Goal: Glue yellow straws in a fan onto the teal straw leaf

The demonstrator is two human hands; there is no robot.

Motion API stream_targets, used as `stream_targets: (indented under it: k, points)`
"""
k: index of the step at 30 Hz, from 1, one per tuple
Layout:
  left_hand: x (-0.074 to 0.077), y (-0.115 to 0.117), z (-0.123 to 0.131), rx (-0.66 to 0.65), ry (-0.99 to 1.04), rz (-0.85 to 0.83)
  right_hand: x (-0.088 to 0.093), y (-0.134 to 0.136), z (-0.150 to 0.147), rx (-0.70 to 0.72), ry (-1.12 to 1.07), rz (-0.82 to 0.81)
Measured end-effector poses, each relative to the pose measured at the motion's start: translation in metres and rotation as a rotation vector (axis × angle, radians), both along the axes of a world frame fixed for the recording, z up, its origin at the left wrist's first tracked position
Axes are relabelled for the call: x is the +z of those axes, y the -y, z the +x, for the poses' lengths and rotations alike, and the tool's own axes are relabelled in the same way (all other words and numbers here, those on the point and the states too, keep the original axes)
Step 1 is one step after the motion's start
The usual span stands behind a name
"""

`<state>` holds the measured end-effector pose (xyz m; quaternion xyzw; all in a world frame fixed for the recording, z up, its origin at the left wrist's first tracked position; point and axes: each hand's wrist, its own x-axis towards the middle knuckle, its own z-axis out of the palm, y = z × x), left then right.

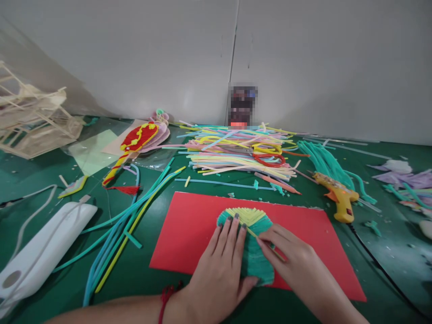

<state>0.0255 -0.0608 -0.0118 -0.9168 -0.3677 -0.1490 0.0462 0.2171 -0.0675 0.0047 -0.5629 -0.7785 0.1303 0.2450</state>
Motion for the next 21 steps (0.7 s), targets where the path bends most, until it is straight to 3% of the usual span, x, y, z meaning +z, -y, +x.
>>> stream_targets:
  k: [12,21]
  points:
    - [0.0018,0.0012,0.0008,0.09,-0.057,0.032,-0.0041,-0.0008,0.0021,-0.026,-0.073,-0.132]
    - [0.0016,0.0005,0.0006,0.087,-0.057,0.02,-0.003,-0.0011,0.0006,-0.015,-0.048,-0.069]
